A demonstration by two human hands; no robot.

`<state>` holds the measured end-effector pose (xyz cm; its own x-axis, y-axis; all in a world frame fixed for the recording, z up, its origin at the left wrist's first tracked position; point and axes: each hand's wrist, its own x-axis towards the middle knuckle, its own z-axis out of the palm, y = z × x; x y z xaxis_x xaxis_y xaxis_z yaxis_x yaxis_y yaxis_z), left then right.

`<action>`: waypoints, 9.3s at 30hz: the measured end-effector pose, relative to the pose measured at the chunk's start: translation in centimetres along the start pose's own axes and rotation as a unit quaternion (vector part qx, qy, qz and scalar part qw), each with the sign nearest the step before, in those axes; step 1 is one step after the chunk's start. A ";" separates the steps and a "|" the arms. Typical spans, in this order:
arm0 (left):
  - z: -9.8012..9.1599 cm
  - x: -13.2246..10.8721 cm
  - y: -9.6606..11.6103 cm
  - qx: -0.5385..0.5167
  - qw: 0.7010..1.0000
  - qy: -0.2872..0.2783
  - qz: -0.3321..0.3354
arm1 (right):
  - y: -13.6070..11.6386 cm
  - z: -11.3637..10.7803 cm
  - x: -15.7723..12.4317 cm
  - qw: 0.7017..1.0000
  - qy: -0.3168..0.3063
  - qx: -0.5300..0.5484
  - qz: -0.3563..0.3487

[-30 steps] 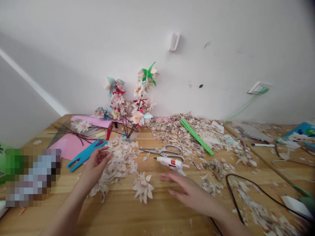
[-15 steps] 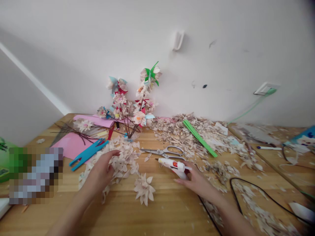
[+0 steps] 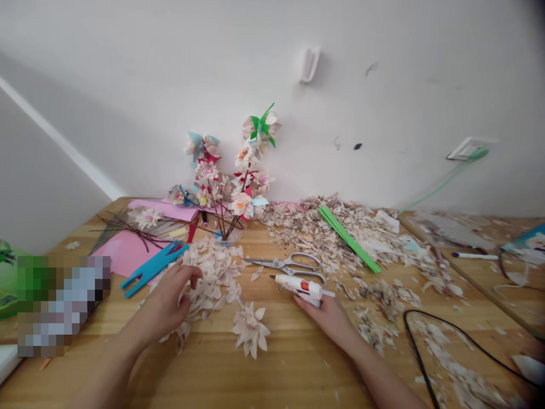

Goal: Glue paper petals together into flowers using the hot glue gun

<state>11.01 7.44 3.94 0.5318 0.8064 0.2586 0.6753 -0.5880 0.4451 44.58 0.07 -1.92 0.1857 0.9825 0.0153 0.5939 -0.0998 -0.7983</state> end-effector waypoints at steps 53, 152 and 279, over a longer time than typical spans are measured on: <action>1.8 1.8 -1.2 -0.477 0.769 0.260 -0.336 | 0.3 0.0 -0.1 0.997 -0.004 0.074 0.010; 2.5 4.6 10.6 -0.554 0.766 0.085 -0.313 | -5.7 -2.6 -2.6 0.978 -0.113 0.172 -0.018; -1.6 2.8 8.7 -0.385 0.923 0.019 -0.012 | -6.9 -1.1 -3.4 0.883 -0.030 -0.105 -0.457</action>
<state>17.55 4.70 9.92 0.4931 0.8286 0.2651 0.1151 -0.3642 0.9242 40.73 -2.72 4.16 -0.4842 0.6745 0.5573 0.6082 0.7174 -0.3398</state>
